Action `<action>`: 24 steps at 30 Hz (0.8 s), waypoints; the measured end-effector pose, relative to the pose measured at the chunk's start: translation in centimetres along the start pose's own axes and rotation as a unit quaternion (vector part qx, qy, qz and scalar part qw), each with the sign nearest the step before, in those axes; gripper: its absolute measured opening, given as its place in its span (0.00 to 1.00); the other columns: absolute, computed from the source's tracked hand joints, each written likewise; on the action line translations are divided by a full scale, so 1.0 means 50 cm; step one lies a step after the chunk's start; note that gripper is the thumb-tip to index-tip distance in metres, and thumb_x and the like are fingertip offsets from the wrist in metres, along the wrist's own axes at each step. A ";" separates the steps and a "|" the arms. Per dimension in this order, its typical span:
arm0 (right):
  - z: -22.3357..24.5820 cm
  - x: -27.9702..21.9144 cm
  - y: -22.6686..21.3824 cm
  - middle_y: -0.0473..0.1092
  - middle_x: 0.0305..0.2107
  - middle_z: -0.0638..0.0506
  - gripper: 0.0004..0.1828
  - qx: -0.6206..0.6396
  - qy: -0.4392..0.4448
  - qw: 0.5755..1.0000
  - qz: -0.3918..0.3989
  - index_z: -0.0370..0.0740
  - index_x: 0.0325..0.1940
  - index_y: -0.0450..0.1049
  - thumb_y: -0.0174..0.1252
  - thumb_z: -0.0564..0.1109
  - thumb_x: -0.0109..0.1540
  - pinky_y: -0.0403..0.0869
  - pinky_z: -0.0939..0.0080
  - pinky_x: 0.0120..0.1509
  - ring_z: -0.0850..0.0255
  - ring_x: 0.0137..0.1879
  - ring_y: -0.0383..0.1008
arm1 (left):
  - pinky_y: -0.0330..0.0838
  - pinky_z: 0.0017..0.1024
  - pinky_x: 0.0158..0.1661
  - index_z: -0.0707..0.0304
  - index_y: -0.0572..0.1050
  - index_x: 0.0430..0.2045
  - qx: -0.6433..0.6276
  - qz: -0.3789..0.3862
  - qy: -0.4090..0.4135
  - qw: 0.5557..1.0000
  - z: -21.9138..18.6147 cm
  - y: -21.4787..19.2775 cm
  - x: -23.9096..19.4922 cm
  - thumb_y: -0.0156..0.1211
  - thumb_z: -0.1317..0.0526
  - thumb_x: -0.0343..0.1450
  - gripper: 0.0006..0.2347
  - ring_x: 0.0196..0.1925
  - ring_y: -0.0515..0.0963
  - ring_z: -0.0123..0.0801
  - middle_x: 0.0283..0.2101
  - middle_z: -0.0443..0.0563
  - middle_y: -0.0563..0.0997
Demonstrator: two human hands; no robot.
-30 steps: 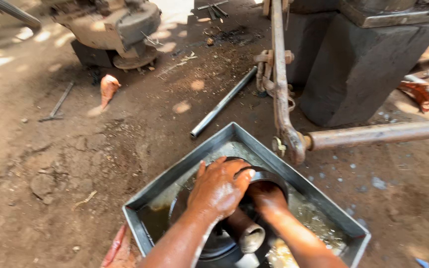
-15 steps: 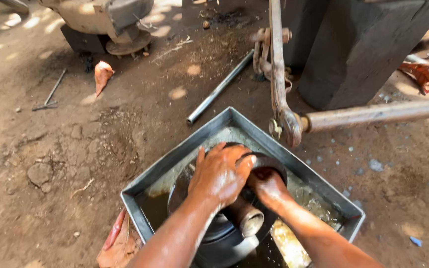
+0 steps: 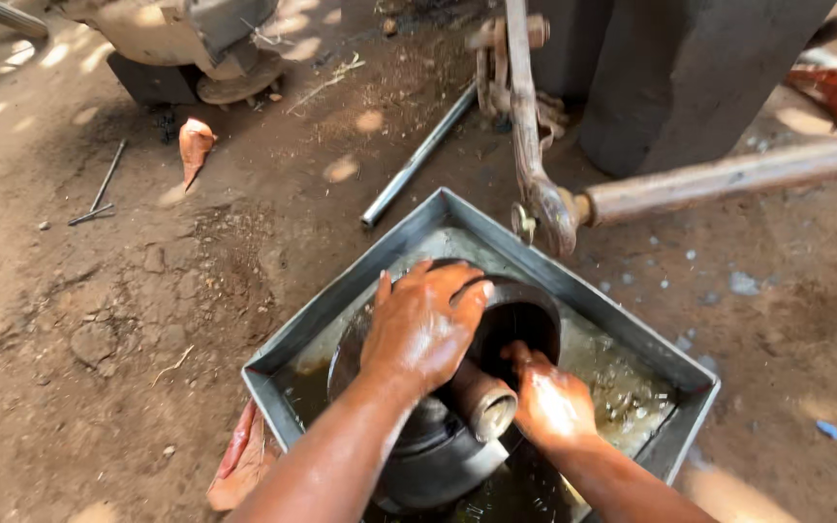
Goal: The person scrubs a cylindrical mechanical part with a brush and water inside a metal tray. They rotate the part to clean different sides and then flip it over to scrub the other side.
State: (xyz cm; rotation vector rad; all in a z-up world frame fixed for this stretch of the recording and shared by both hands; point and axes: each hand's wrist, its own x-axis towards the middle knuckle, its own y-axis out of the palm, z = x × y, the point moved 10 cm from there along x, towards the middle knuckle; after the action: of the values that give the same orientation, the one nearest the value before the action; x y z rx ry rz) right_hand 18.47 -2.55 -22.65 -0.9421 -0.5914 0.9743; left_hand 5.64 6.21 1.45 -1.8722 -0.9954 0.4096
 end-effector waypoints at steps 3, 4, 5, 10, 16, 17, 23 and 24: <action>0.002 -0.025 0.087 0.79 0.44 0.47 0.21 0.128 0.063 0.987 0.069 0.51 0.54 0.74 0.57 0.53 0.57 0.78 0.50 0.54 0.50 0.50 0.80 | 0.44 0.57 0.70 0.46 0.80 0.49 0.001 0.018 -0.022 1.000 0.013 0.010 0.004 0.50 0.45 0.71 0.18 0.70 0.66 0.44 0.59 0.46 0.79; 0.018 -0.038 0.122 0.79 0.44 0.47 0.21 0.206 0.101 0.970 0.083 0.50 0.53 0.74 0.59 0.51 0.56 0.79 0.51 0.54 0.51 0.50 0.80 | 0.43 0.57 0.70 0.46 0.80 0.49 0.001 0.019 -0.027 0.999 0.016 0.008 0.011 0.50 0.45 0.71 0.18 0.70 0.65 0.44 0.59 0.46 0.78; 0.049 -0.071 0.160 0.79 0.44 0.48 0.22 0.284 0.138 0.943 0.105 0.48 0.53 0.74 0.60 0.49 0.55 0.80 0.52 0.55 0.53 0.50 0.81 | 0.43 0.56 0.70 0.46 0.80 0.49 0.003 0.018 -0.031 0.999 0.021 0.005 0.007 0.49 0.44 0.71 0.18 0.70 0.64 0.44 0.59 0.46 0.78; 0.264 -0.139 0.180 0.73 0.48 0.48 0.19 0.136 0.035 0.971 0.193 0.48 0.52 0.75 0.64 0.60 0.65 0.69 0.52 0.63 0.54 0.55 0.72 | 0.43 0.55 0.71 0.47 0.79 0.51 -0.001 0.027 -0.030 0.999 0.022 0.008 0.014 0.48 0.44 0.72 0.19 0.71 0.65 0.44 0.60 0.46 0.78; 0.344 -0.133 0.138 0.73 0.49 0.49 0.20 0.666 0.184 0.713 0.119 0.52 0.53 0.75 0.63 0.62 0.64 0.70 0.53 0.63 0.55 0.56 0.72 | 0.42 0.57 0.69 0.46 0.78 0.52 0.018 0.029 -0.004 0.999 0.013 0.010 0.014 0.46 0.44 0.72 0.20 0.71 0.62 0.46 0.62 0.47 0.75; 0.335 -0.131 0.133 0.73 0.49 0.49 0.20 0.665 0.181 0.715 0.114 0.53 0.54 0.75 0.63 0.63 0.63 0.70 0.53 0.63 0.55 0.56 0.72 | 0.42 0.56 0.71 0.46 0.78 0.52 0.008 0.037 -0.028 0.999 0.020 0.015 0.018 0.46 0.43 0.72 0.20 0.71 0.64 0.44 0.62 0.47 0.76; 0.195 -0.123 0.065 0.73 0.49 0.50 0.22 0.090 -0.029 0.979 0.179 0.57 0.56 0.75 0.62 0.65 0.62 0.70 0.53 0.63 0.55 0.56 0.73 | 0.41 0.54 0.71 0.47 0.77 0.53 0.006 0.022 -0.032 0.999 0.039 0.005 0.016 0.46 0.42 0.72 0.21 0.72 0.61 0.44 0.62 0.54 0.74; 0.138 -0.106 0.045 0.73 0.49 0.50 0.22 0.020 -0.028 0.984 0.175 0.57 0.56 0.75 0.62 0.65 0.62 0.70 0.53 0.63 0.55 0.56 0.73 | 0.41 0.54 0.71 0.48 0.77 0.53 0.012 0.009 -0.020 1.000 0.037 0.005 0.017 0.46 0.41 0.73 0.22 0.72 0.61 0.45 0.62 0.55 0.74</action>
State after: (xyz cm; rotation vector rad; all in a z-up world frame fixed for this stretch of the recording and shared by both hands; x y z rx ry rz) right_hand 9.69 -3.97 -21.33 -1.0043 -0.4591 1.3256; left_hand 5.11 7.90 0.43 -1.8585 -0.9969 0.4703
